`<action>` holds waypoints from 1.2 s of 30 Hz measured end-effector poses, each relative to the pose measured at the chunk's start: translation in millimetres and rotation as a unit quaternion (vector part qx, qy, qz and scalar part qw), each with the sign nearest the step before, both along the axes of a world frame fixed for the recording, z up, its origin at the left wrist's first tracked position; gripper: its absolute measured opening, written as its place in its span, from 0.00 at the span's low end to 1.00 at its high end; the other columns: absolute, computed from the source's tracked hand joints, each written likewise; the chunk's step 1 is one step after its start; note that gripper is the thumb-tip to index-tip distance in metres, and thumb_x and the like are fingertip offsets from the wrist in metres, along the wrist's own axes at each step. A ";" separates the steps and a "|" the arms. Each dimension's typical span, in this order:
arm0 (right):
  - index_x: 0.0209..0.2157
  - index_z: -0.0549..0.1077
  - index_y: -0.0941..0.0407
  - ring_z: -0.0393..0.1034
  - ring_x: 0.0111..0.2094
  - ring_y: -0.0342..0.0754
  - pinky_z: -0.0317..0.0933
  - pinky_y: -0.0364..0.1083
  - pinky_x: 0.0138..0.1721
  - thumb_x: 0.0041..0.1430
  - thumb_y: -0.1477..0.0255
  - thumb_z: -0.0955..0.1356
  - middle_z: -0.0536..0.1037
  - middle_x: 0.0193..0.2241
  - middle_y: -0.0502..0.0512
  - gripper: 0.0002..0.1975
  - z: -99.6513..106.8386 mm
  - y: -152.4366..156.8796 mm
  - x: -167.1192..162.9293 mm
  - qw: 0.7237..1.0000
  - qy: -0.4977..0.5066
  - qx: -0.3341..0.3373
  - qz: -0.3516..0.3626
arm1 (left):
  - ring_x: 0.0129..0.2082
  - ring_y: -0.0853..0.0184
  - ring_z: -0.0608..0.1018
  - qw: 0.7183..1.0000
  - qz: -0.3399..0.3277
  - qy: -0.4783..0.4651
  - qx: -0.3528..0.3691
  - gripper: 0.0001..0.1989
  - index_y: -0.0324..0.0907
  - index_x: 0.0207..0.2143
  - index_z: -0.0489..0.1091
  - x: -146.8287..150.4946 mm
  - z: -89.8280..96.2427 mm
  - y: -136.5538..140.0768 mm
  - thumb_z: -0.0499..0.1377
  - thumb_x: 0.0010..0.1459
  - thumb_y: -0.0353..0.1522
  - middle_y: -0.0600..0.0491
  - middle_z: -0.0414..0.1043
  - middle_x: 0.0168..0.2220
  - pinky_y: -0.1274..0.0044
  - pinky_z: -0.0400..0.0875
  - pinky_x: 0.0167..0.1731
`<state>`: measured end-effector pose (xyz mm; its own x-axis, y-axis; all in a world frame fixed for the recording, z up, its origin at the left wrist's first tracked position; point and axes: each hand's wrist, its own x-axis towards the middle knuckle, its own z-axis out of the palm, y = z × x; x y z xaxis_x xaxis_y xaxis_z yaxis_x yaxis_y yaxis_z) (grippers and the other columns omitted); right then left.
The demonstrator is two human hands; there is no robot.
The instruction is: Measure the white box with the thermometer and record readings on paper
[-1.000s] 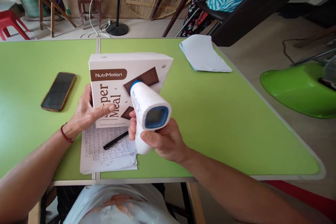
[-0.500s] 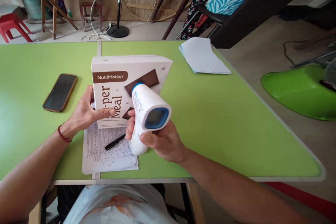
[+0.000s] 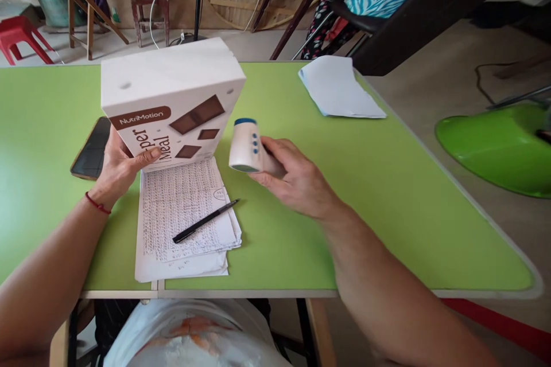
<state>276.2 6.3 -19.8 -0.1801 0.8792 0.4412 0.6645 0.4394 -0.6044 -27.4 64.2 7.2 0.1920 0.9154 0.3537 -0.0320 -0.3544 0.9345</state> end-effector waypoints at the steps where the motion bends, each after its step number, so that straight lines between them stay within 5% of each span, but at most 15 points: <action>1: 0.56 0.68 0.58 0.71 0.46 0.59 0.70 0.60 0.45 0.60 0.64 0.68 0.75 0.46 0.66 0.24 -6.3 4.6 3.8 0.999 -0.051 0.005 -0.013 | 0.51 0.49 0.76 1.000 -0.002 0.001 0.000 0.40 0.45 0.55 0.61 -0.6 -2.3 1.9 0.73 0.43 0.44 0.46 0.73 0.50 0.57 0.72 0.51; 7: 0.53 0.70 0.59 0.72 0.43 0.59 0.66 0.60 0.46 0.62 0.66 0.66 0.78 0.43 0.64 0.20 -28.6 13.2 6.6 0.980 -0.191 0.031 -0.040 | 0.51 0.49 0.75 1.000 -0.004 -0.004 0.000 0.35 0.45 0.50 0.63 -0.7 -11.9 8.2 0.73 0.44 0.44 0.46 0.73 0.51 0.57 0.73 0.50; 18: 0.51 0.72 0.58 0.71 0.43 0.60 0.66 0.59 0.43 0.59 0.72 0.67 0.77 0.43 0.65 0.18 -33.0 12.5 11.7 0.965 -0.232 0.114 -0.035 | 0.51 0.52 0.75 0.993 -0.014 0.106 0.048 0.31 0.41 0.55 0.62 -8.1 -23.7 12.2 0.66 0.55 0.45 0.44 0.71 0.52 0.63 0.74 0.48; 22: 0.47 0.74 0.57 0.70 0.37 0.53 0.66 0.54 0.38 0.59 0.76 0.67 0.75 0.35 0.59 0.13 -14.4 -1.3 0.5 0.968 -0.163 0.184 0.040 | 0.55 0.53 0.71 0.966 0.104 0.184 0.149 0.32 0.44 0.57 0.59 -7.2 -24.8 6.1 0.60 0.58 0.53 0.46 0.65 0.55 0.65 0.74 0.45; 27: 0.38 0.76 0.58 0.67 0.32 0.48 0.63 0.50 0.36 0.62 0.73 0.68 0.73 0.28 0.54 0.05 -3.0 -23.5 -18.4 0.952 -0.179 0.112 0.220 | 0.39 0.68 0.69 0.873 0.327 0.192 0.308 0.22 0.44 0.49 0.60 5.2 -3.8 -18.7 0.59 0.60 0.47 0.52 0.61 0.45 0.73 0.65 0.27; 29: 0.36 0.76 0.59 0.67 0.32 0.48 0.62 0.50 0.36 0.63 0.75 0.67 0.74 0.27 0.55 0.05 -4.4 -26.2 -21.0 0.947 -0.195 0.115 0.230 | 0.28 0.73 0.65 0.851 0.285 0.201 0.394 0.15 0.44 0.40 0.62 12.0 5.8 -29.8 0.62 0.57 0.41 0.57 0.59 0.32 0.74 0.60 0.24; 32: 0.34 0.74 0.60 0.67 0.30 0.47 0.61 0.49 0.32 0.63 0.76 0.66 0.74 0.26 0.54 0.04 -6.3 -24.2 -19.5 0.948 -0.198 0.130 0.211 | 0.21 0.76 0.62 0.880 0.099 0.222 0.409 0.06 0.42 0.35 0.63 21.3 13.1 -43.7 0.59 0.56 0.31 0.59 0.57 0.24 0.79 0.57 0.17; 36: 0.36 0.70 0.58 0.66 0.26 0.45 0.60 0.46 0.25 0.65 0.74 0.65 0.73 0.26 0.53 0.03 -4.9 -21.4 -17.1 0.970 -0.150 0.144 0.125 | 0.18 0.75 0.64 0.889 -0.001 0.237 0.393 0.05 0.39 0.38 0.64 29.6 12.6 -55.6 0.56 0.58 0.25 0.59 0.58 0.21 0.80 0.57 0.16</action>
<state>259.0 -15.1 -24.7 -0.5301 0.6399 0.5563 0.6429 0.7311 -0.2285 2.2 8.6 19.7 0.4907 0.4216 0.7625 0.2987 -0.9035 0.3073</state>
